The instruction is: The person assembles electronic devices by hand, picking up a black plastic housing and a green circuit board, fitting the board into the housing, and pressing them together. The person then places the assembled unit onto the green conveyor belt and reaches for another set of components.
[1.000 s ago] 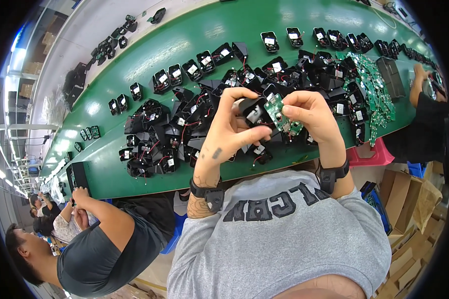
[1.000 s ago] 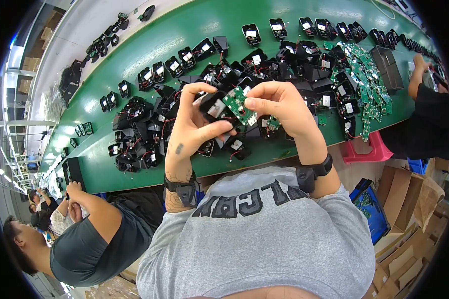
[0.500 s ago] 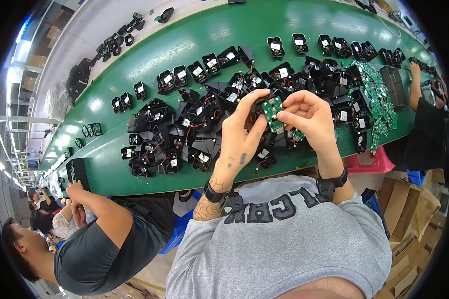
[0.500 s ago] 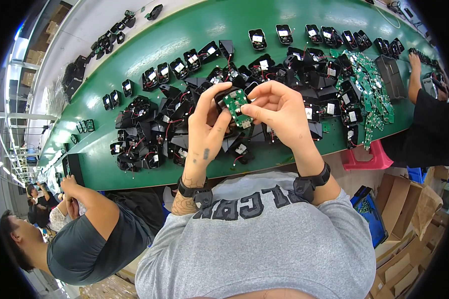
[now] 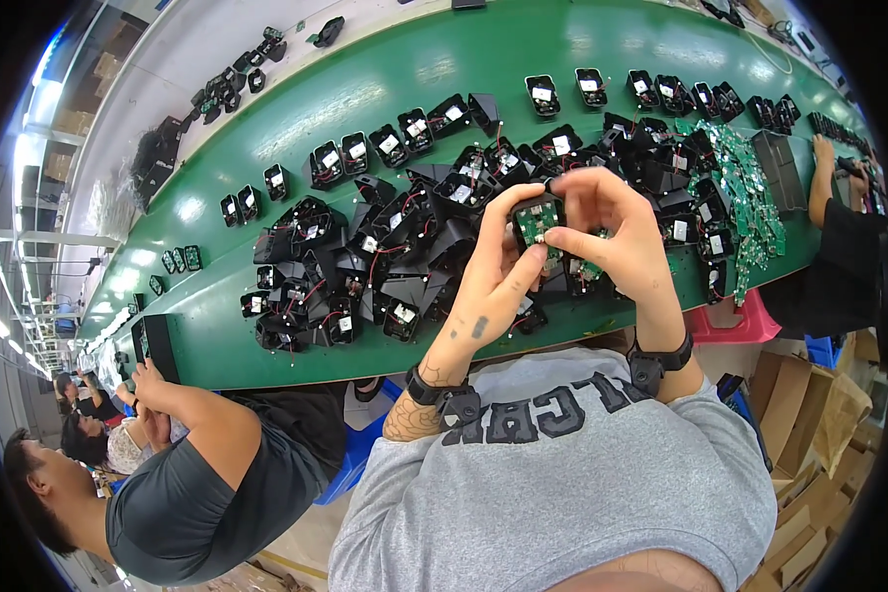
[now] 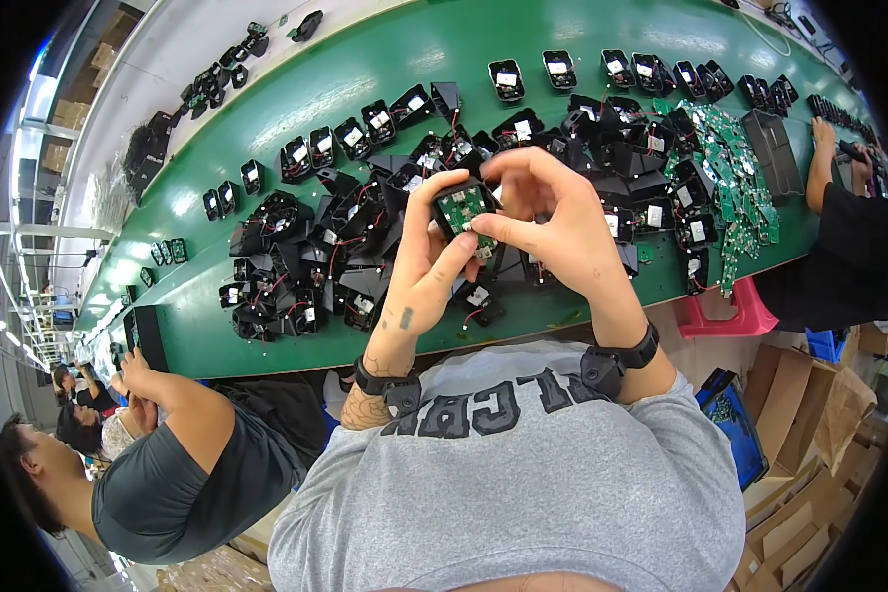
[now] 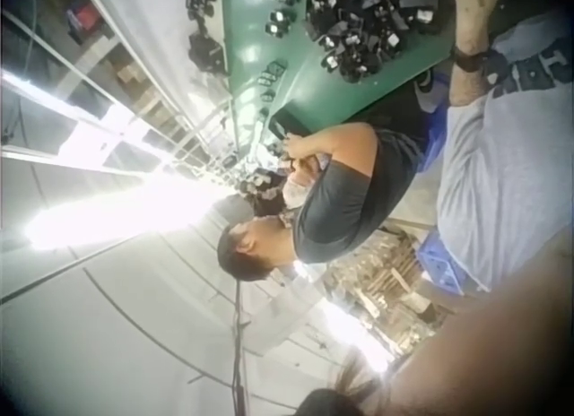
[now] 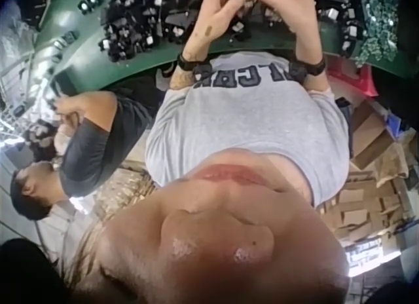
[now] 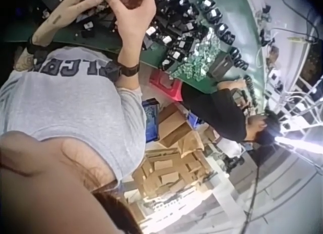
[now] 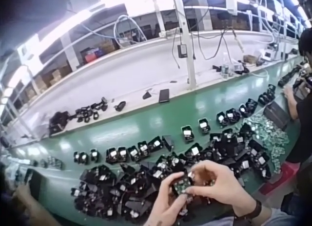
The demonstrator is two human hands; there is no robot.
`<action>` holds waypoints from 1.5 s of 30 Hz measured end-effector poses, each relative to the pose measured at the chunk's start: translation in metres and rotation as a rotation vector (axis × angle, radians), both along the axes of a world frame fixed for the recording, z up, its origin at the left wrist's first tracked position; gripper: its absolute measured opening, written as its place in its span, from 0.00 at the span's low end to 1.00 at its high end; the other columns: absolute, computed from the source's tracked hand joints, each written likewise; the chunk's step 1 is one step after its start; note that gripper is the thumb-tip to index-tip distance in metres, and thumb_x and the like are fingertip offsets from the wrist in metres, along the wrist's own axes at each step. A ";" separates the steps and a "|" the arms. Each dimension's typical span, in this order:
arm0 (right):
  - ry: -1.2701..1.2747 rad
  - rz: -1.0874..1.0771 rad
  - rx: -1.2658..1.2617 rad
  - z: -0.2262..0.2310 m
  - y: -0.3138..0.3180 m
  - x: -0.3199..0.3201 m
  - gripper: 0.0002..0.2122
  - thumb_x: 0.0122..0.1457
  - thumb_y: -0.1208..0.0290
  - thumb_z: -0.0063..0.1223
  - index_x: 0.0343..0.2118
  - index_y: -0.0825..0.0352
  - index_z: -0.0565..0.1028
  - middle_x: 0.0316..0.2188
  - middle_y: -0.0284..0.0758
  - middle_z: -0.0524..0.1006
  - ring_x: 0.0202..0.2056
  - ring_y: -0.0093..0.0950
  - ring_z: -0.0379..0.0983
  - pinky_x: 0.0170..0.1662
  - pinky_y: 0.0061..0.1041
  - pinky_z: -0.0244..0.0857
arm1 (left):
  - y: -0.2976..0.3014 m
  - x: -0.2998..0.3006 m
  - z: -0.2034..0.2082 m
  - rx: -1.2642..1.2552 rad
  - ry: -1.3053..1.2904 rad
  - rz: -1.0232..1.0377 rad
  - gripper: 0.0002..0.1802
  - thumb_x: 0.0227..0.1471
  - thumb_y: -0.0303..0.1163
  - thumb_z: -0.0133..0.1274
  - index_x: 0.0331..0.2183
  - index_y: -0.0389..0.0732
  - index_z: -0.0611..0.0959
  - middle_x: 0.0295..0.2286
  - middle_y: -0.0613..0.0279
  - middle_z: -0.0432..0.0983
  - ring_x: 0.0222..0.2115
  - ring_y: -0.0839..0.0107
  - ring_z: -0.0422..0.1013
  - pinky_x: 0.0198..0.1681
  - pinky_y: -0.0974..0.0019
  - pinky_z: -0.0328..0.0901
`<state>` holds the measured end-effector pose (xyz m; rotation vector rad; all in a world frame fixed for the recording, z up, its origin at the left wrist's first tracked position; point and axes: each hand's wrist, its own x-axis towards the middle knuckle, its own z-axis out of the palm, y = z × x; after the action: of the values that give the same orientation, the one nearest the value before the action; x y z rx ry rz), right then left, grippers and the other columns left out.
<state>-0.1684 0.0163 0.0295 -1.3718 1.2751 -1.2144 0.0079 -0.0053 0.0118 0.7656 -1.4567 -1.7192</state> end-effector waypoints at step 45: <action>0.907 -1.474 0.053 -0.166 0.160 -0.193 0.14 0.53 0.67 0.58 0.41 0.67 0.76 0.41 0.38 0.74 0.36 0.27 0.73 0.41 0.23 0.66 | -0.043 0.212 0.024 -0.109 -0.056 0.895 0.30 0.54 0.28 0.49 0.57 0.45 0.59 0.44 0.54 0.68 0.35 0.68 0.70 0.34 0.74 0.68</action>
<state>-0.3610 0.1767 -0.1364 -0.7737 3.2342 -1.3624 0.2194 -0.0487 0.0360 1.1773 -0.9814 -0.9287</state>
